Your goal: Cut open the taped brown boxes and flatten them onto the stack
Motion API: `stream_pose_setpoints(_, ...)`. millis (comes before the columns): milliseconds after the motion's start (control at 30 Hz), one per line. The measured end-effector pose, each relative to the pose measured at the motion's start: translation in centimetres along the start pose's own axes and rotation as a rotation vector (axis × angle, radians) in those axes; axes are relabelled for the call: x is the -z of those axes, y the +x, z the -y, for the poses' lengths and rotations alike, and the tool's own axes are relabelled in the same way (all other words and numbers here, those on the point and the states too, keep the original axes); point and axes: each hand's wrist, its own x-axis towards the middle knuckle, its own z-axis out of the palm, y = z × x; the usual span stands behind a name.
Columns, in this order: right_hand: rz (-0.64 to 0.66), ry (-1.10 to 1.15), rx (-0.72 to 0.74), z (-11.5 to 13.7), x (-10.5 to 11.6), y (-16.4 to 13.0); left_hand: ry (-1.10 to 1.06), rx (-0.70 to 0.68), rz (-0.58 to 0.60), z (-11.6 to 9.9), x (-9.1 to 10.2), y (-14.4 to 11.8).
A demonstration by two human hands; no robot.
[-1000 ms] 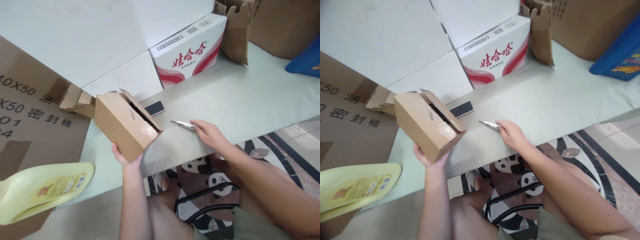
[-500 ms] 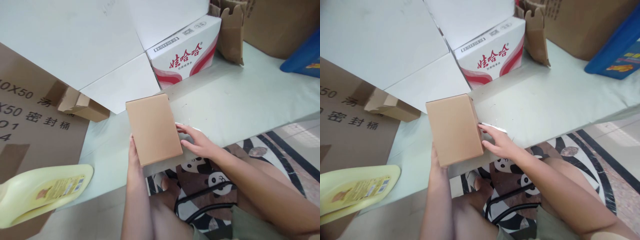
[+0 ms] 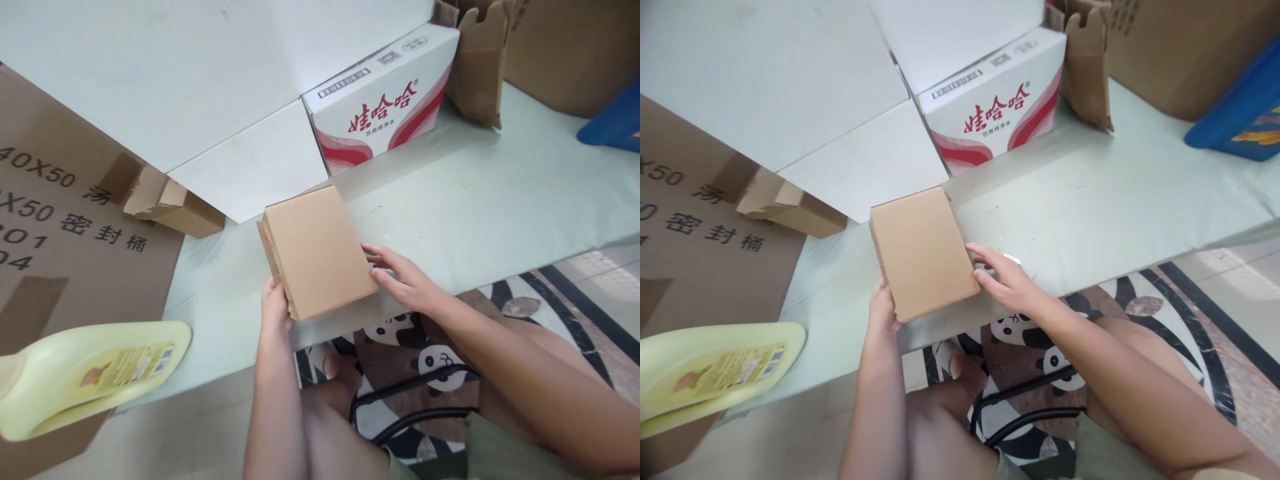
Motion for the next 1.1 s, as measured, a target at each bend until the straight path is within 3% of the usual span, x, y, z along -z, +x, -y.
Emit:
stream_pose_setpoints(300,-0.094,-0.045,0.014,-0.3,0.4,0.0,-0.232,-0.136,-0.020,-0.6,-0.5,-0.3)
stream_pose_setpoints(567,-0.097,-0.094,0.001,-0.4,0.6,-0.2,-0.291,-0.145,-0.046,-0.5,-0.4,0.1)
stream_pose_setpoints(1100,-0.058,-0.190,-0.016,0.1,0.6,-0.1,-0.238,-0.133,0.036,-1.4,-0.3,-1.2)
